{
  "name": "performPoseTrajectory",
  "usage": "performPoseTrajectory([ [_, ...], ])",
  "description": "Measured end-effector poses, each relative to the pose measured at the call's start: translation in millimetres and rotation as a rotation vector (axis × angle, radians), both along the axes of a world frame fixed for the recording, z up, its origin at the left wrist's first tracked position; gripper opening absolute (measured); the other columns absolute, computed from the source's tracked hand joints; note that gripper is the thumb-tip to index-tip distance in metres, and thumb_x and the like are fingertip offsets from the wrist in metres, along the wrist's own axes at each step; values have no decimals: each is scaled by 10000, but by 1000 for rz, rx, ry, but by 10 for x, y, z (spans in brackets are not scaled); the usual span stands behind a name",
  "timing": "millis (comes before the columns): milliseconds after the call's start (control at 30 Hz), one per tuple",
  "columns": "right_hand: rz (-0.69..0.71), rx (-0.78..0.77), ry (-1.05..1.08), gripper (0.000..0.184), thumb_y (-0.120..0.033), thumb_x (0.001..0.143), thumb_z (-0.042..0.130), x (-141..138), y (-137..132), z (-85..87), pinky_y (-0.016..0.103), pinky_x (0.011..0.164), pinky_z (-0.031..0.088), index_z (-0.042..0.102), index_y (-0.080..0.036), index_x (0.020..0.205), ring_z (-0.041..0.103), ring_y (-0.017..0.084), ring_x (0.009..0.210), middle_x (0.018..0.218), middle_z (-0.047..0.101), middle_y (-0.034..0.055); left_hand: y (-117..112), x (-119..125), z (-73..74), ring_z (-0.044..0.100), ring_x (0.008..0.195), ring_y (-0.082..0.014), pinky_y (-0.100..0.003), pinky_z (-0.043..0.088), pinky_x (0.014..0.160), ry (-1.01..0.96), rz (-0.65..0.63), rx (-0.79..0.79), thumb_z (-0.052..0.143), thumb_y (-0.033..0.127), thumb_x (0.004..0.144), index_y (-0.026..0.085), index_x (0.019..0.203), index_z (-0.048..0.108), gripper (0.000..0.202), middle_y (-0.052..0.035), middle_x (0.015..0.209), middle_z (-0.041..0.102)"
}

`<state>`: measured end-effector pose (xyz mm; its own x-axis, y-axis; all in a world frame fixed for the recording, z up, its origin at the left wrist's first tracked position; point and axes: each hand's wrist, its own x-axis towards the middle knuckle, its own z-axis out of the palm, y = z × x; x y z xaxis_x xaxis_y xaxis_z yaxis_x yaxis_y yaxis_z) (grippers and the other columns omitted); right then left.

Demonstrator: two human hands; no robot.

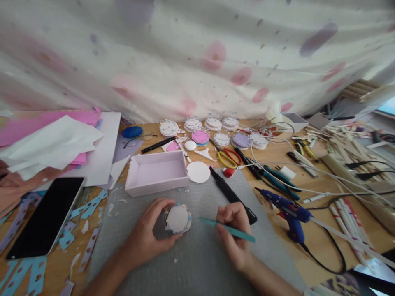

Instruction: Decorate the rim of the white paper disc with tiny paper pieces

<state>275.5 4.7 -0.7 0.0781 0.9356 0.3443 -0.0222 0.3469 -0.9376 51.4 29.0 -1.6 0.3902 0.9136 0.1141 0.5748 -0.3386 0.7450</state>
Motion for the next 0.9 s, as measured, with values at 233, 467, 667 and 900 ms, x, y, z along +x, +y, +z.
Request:
performPoseTrajectory([
  [233,-155,-239,387,138,-198,752,540,69,209,-22,219,459,192,411,-233,783,247,96,500,604,283,-74,-62,-79,105,533,1192,-278,-388,448,997,56,-143,12,779,465,665,313,1346,418,786,-78,1304,549],
  [467,-86,-250,516,172,-235,742,562,122,273,41,220,442,158,399,-243,797,181,81,456,576,255,-93,30,-204,282,635,978,-212,-364,482,922,-137,200,-2,544,429,876,270,1312,477,469,-62,1139,649],
  [667,33,-180,289,170,-299,846,599,315,218,196,231,541,303,460,-241,925,387,104,567,631,434,-61,310,-158,285,655,782,-203,-350,535,724,-400,324,-255,501,492,865,136,1263,470,535,-99,963,695],
  [900,24,-151,34,157,-356,886,595,578,268,359,240,588,359,499,-237,920,464,123,634,680,507,-31,200,-74,71,676,815,-202,-362,525,767,-566,329,-322,541,451,863,178,1108,462,375,-85,959,715],
])
